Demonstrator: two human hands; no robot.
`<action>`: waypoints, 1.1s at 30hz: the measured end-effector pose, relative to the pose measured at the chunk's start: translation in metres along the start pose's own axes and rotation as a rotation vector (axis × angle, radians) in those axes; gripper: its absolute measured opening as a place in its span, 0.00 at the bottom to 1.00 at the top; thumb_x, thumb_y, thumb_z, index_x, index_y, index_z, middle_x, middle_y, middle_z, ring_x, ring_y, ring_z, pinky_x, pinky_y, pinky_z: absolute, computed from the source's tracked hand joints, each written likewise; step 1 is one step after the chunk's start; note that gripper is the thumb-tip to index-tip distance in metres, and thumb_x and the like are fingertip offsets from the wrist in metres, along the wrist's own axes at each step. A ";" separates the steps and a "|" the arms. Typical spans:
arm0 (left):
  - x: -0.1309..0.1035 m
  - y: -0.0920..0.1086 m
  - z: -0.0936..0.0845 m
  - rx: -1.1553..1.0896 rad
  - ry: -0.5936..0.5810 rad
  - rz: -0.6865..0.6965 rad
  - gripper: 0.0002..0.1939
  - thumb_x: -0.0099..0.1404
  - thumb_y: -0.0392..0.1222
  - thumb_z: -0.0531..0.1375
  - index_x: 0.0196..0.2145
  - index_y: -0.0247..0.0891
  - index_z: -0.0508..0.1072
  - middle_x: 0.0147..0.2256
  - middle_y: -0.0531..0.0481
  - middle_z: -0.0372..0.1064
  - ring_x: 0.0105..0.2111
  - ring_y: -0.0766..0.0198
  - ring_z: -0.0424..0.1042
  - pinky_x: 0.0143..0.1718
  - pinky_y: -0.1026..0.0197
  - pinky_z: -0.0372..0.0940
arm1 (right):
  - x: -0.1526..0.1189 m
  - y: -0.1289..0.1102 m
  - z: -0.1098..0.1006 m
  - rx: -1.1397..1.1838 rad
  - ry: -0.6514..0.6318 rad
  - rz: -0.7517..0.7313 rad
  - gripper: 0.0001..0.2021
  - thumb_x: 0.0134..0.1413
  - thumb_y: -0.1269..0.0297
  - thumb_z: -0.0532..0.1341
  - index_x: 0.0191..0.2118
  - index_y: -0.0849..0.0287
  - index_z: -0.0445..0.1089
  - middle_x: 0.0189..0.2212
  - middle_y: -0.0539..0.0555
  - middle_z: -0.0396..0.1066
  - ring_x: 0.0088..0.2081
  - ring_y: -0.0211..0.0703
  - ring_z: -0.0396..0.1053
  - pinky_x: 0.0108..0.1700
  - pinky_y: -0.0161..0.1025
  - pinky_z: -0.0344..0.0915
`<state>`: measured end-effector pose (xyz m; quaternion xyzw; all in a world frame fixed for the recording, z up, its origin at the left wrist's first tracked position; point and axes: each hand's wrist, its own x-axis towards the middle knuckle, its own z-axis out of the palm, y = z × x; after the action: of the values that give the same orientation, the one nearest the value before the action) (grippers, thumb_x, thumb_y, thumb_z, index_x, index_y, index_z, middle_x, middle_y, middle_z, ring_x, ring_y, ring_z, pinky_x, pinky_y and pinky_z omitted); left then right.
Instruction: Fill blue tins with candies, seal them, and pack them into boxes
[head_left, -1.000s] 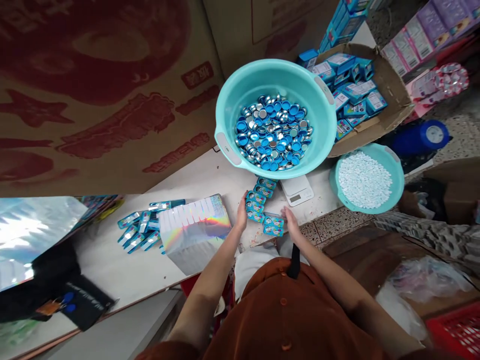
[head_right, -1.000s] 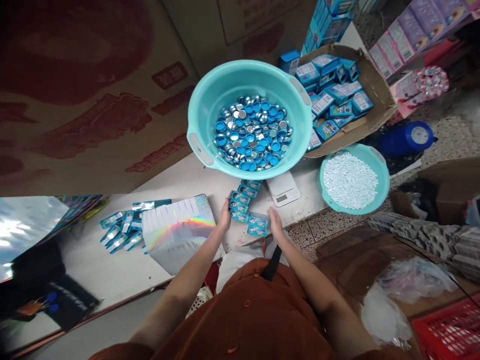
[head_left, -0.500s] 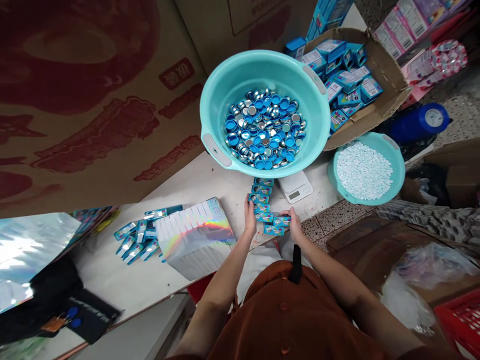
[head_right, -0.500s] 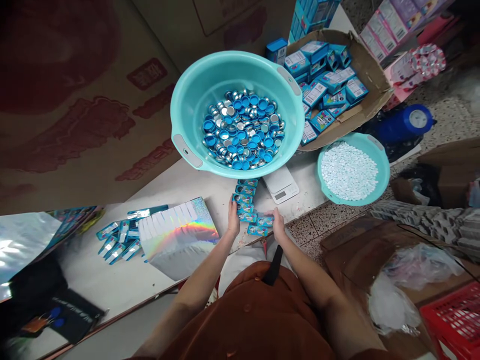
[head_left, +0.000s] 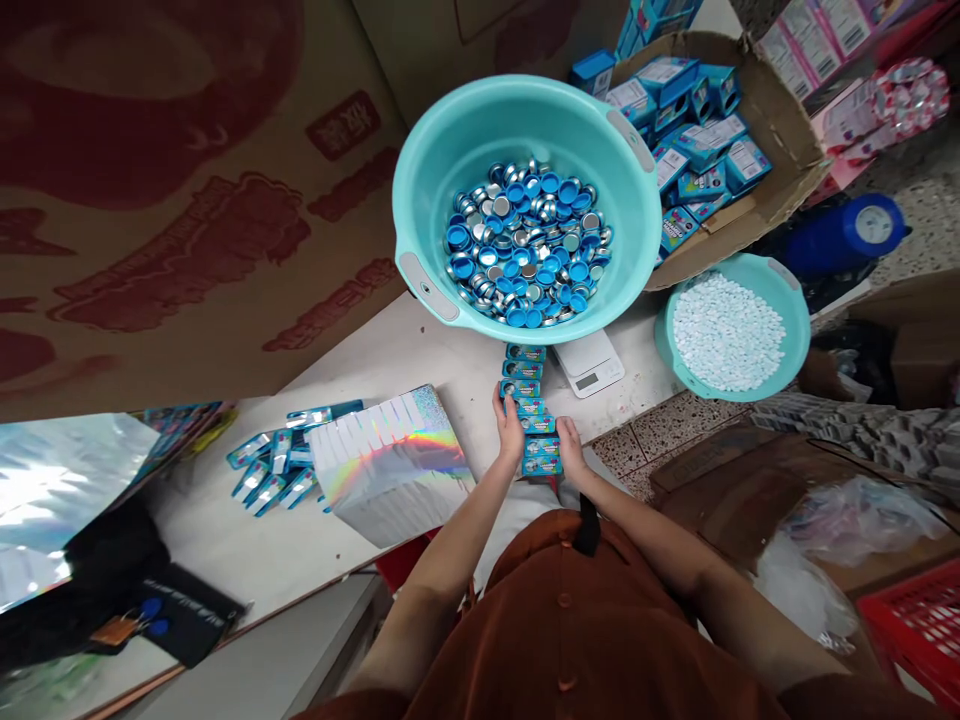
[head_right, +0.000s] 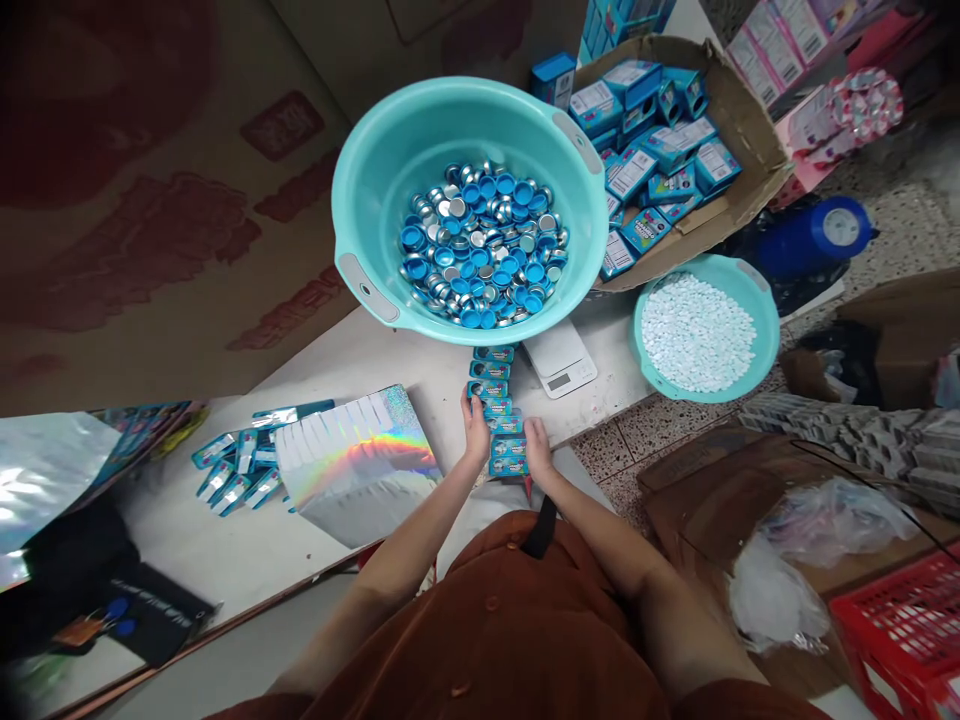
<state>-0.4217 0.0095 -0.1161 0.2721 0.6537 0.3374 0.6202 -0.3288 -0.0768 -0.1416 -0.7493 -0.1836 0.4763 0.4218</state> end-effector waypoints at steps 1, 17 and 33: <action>-0.001 -0.001 -0.003 0.024 -0.017 0.004 0.28 0.68 0.57 0.48 0.62 0.45 0.54 0.61 0.45 0.57 0.59 0.61 0.60 0.59 0.57 0.56 | 0.001 -0.002 -0.001 -0.011 0.010 -0.009 0.18 0.56 0.45 0.49 0.31 0.54 0.65 0.30 0.50 0.68 0.35 0.42 0.66 0.40 0.38 0.64; 0.096 0.044 0.012 -0.010 -0.236 0.162 0.26 0.67 0.60 0.49 0.54 0.41 0.65 0.58 0.46 0.62 0.60 0.57 0.59 0.61 0.52 0.53 | 0.124 -0.114 0.052 -0.081 0.048 -0.322 0.29 0.59 0.44 0.47 0.59 0.56 0.58 0.57 0.56 0.63 0.62 0.50 0.54 0.63 0.49 0.51; 0.035 0.022 -0.009 0.015 0.008 0.035 0.27 0.68 0.57 0.47 0.60 0.43 0.53 0.62 0.45 0.53 0.62 0.61 0.54 0.62 0.59 0.52 | 0.111 -0.098 0.065 -0.133 -0.350 -0.247 0.26 0.59 0.42 0.47 0.51 0.53 0.68 0.54 0.53 0.67 0.57 0.47 0.62 0.61 0.45 0.56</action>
<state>-0.4346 0.0497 -0.1210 0.2869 0.6540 0.3445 0.6094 -0.3194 0.0843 -0.1371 -0.6532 -0.3754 0.5305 0.3886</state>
